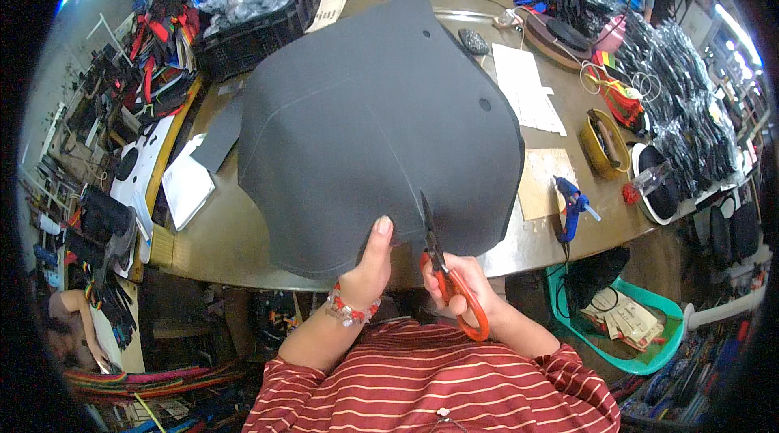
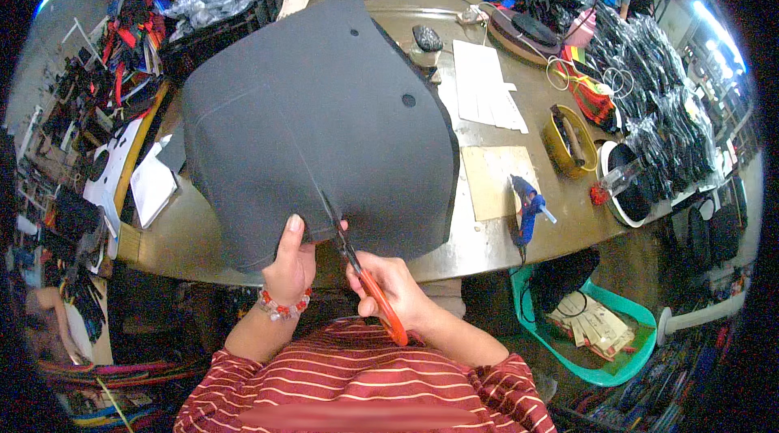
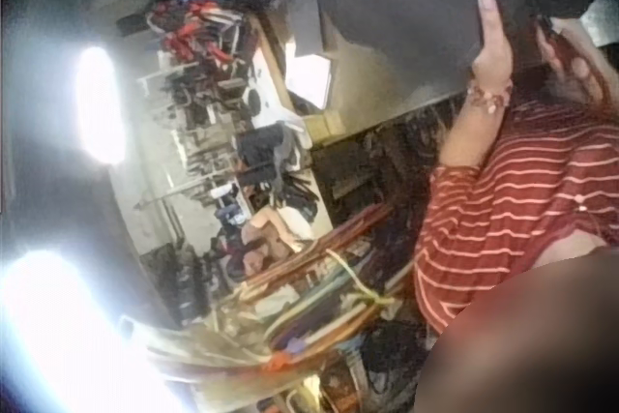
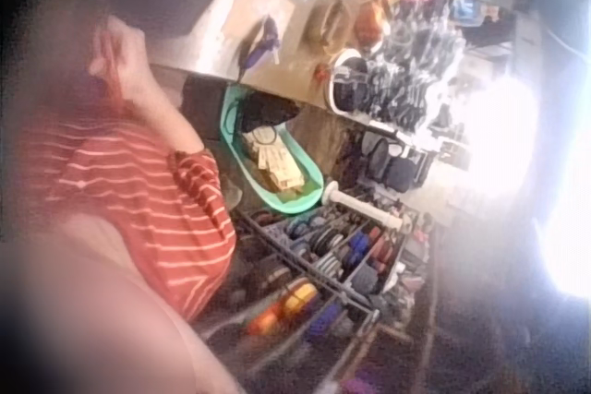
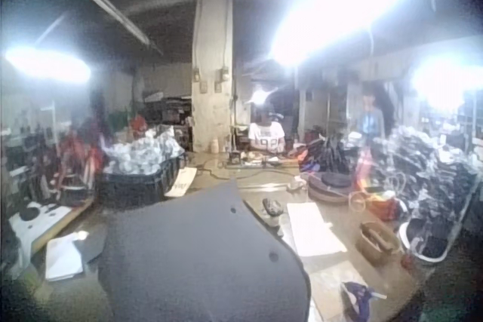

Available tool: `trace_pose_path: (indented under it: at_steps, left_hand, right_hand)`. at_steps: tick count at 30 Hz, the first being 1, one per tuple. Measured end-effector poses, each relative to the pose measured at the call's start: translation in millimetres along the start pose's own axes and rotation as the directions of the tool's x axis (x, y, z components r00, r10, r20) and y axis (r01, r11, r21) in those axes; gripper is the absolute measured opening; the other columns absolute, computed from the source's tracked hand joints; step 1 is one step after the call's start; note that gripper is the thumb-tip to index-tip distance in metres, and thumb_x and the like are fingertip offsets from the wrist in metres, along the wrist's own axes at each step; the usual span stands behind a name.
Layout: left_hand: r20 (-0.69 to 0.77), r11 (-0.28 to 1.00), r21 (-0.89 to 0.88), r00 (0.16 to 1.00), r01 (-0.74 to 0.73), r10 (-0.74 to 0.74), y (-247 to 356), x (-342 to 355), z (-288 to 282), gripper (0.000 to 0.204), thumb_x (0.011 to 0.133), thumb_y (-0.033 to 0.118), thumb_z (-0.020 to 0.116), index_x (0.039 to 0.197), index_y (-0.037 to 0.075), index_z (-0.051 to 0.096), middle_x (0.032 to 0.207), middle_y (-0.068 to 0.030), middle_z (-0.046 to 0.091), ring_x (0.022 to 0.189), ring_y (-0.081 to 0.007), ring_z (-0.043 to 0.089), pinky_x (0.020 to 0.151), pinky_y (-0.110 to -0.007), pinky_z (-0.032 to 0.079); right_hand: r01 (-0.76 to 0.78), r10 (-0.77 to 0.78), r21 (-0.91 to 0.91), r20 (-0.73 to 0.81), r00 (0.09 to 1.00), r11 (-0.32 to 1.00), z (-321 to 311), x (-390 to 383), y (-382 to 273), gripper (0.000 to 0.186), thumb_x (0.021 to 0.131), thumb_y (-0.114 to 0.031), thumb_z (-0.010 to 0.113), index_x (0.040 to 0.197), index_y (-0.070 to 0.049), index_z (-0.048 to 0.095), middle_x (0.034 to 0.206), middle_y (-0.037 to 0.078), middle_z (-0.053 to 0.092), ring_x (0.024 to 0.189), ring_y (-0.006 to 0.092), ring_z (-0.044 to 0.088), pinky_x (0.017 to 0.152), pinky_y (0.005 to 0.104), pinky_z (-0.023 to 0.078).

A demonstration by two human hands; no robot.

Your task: The person uses red-handled scissors to cut a large sheet of dark gray flexible material along pre-drawn lines. They rotate the sheet and trim edges to separate pieces, then set the cut pieces aside on the worktable.

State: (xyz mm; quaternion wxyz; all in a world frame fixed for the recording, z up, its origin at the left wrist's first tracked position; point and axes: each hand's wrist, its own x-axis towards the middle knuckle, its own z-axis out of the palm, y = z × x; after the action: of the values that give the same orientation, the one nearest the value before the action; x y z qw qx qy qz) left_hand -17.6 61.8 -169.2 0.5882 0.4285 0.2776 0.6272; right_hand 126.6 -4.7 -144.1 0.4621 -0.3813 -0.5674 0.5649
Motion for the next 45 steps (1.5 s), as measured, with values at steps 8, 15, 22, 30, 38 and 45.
trace_pose_path:
  at_steps: [8, 15, 22, 30, 38, 45]
  left_hand:
    - [0.123, 0.999, -0.016, 0.992, -0.03, 0.032, 7, 0, 3, 0.022, 0.091, 0.014, 0.041, 0.106, 0.003, 0.053, 0.098, -0.0108, 0.06, 0.092, -0.024, 0.058, 0.08, -0.045, 0.051]
    - [0.137, 0.994, -0.071, 0.987, -0.078, 0.088, 17, -4, 11, 0.024, 0.09, 0.011, 0.04, 0.111, 0.003, 0.049, 0.102, -0.0114, 0.057, 0.092, -0.0261, 0.058, 0.08, -0.045, 0.051]
    - [0.145, 0.934, 0.35, 0.989, -0.067, 0.017, 4, -11, -7, 0.027, 0.089, 0.015, 0.044, 0.111, 0.0, 0.049, 0.103, -0.0126, 0.057, 0.091, -0.0269, 0.059, 0.08, -0.043, 0.05]
    - [0.154, 0.902, 0.428, 0.988, -0.054, -0.014, -15, -14, -20, 0.03, 0.088, 0.02, 0.045, 0.109, 0.0, 0.051, 0.106, -0.0132, 0.057, 0.09, -0.0264, 0.059, 0.084, -0.039, 0.047]
    - [0.583, 0.577, 0.641, 0.81, -0.506, 0.063, -3, -5, -33, 0.035, 0.082, 0.023, 0.057, 0.11, 0.002, 0.053, 0.11, -0.0112, 0.056, 0.098, -0.0244, 0.054, 0.086, -0.037, 0.042]
    - [0.088, 0.989, -0.105, 0.989, -0.108, 0.117, 12, 42, -120, 0.039, 0.09, 0.033, 0.044, 0.12, 0.008, 0.048, 0.119, -0.0101, 0.051, 0.111, -0.0257, 0.046, 0.094, -0.038, 0.037]
  right_hand:
    - [0.04, -0.043, -0.063, -0.05, 0.998, 0.997, 1, -3, 0, 0.056, 0.072, -0.061, 0.057, 0.068, -0.007, 0.044, 0.055, -0.002, 0.039, 0.05, 0.0084, 0.037, 0.045, 0.0243, 0.031]
    - [-0.041, 0.038, -0.06, -0.045, 0.998, 0.997, 3, -7, -3, 0.047, 0.079, -0.051, 0.057, 0.068, -0.007, 0.044, 0.054, -0.001, 0.039, 0.048, 0.0086, 0.038, 0.044, 0.0244, 0.032]
    - [0.067, -0.071, -0.066, -0.047, 0.996, 0.996, 1, -2, -8, 0.053, 0.075, -0.057, 0.057, 0.068, -0.007, 0.044, 0.058, 0.0, 0.04, 0.052, 0.0094, 0.04, 0.046, 0.0248, 0.033]
    - [-0.056, 0.054, -0.012, -0.098, 0.994, 0.998, 3, -2, -11, 0.062, 0.069, -0.067, 0.055, 0.068, -0.006, 0.043, 0.059, 0.0, 0.04, 0.054, 0.0106, 0.038, 0.048, 0.0255, 0.032]
    - [0.152, -0.19, -0.311, -0.096, 0.977, 0.938, -20, -5, -14, 0.066, 0.066, -0.066, 0.059, 0.07, -0.002, 0.044, 0.06, 0.007, 0.04, 0.053, 0.0172, 0.039, 0.047, 0.029, 0.033]
    - [0.238, -0.314, -0.565, -0.04, 0.948, 0.79, -72, -26, -7, 0.067, 0.061, -0.067, 0.06, 0.071, -0.003, 0.047, 0.061, 0.009, 0.042, 0.053, 0.0257, 0.046, 0.049, 0.0329, 0.037]
